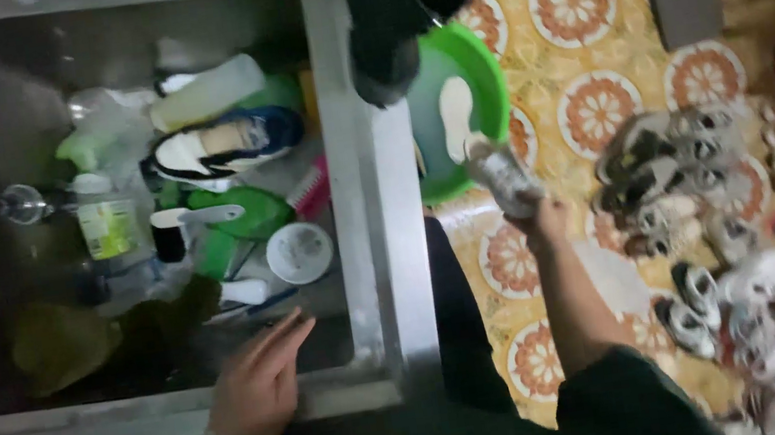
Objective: The person washes a white shoe and a blue shoe in a kitchen sink. They rinse the shoes under running water and scrub them with a brush, focusing on the soles and uppers. The person handles the shoes one at a time, turning them over to clean different sides.
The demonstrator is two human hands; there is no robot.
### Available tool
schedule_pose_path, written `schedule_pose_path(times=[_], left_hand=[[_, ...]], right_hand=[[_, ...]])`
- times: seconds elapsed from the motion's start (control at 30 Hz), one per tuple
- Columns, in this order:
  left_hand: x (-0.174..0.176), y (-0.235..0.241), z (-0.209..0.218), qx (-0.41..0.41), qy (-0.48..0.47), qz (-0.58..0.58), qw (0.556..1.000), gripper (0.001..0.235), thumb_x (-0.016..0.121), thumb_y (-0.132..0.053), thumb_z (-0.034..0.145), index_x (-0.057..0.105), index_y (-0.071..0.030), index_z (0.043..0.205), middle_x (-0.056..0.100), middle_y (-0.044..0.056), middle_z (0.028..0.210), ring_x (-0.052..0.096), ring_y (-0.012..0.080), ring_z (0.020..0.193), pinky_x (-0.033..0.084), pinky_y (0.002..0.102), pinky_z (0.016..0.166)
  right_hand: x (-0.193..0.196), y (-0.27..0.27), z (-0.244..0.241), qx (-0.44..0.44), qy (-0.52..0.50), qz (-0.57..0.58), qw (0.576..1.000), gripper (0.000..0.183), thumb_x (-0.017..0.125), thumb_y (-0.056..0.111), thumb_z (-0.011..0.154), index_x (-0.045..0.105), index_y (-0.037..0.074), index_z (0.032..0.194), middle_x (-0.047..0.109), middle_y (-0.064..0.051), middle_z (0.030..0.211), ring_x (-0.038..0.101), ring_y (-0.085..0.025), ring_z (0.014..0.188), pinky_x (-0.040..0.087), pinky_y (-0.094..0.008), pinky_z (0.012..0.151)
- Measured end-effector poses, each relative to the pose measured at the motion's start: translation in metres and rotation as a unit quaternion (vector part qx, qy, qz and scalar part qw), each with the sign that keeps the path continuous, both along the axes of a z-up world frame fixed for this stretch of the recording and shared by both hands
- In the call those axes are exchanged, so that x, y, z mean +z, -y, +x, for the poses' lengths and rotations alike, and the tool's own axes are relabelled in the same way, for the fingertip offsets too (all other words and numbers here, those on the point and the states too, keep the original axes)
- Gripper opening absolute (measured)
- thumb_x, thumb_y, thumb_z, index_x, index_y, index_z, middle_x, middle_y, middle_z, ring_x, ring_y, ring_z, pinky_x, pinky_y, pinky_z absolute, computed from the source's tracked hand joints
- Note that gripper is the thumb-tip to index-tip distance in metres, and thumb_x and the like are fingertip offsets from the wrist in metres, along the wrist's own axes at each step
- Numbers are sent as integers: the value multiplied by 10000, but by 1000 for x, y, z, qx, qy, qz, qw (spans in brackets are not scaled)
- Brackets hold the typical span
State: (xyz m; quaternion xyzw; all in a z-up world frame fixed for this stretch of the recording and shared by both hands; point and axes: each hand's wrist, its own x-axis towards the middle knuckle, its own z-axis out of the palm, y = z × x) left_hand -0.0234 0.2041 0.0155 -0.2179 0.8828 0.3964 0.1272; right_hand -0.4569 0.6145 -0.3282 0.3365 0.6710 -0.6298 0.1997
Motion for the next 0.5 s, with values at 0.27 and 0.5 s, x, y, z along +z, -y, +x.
schedule_pose_path(times=[0.27,0.5], left_hand=[[-12,71,58,194,-88,-126,969,527,731,-138,1129,813,-196,1646,799,91,1719,777,276,1570,597,458,1323],[45,214,73,338,-155,-447,814,305,681,-87,1199,909,-131,1396,866,133,1256,803,432,1168,660,561,984]], right_hand=[[-170,105,-65,608,-344,339,630,623,826,465,981,811,136,1510,885,-229,1434,890,-459,1154,718,-564,917],[-31,125,-121,690,-231,323,605,349,625,334,1094,900,221,1276,933,-147,1326,892,-387,1236,710,-515,1025]])
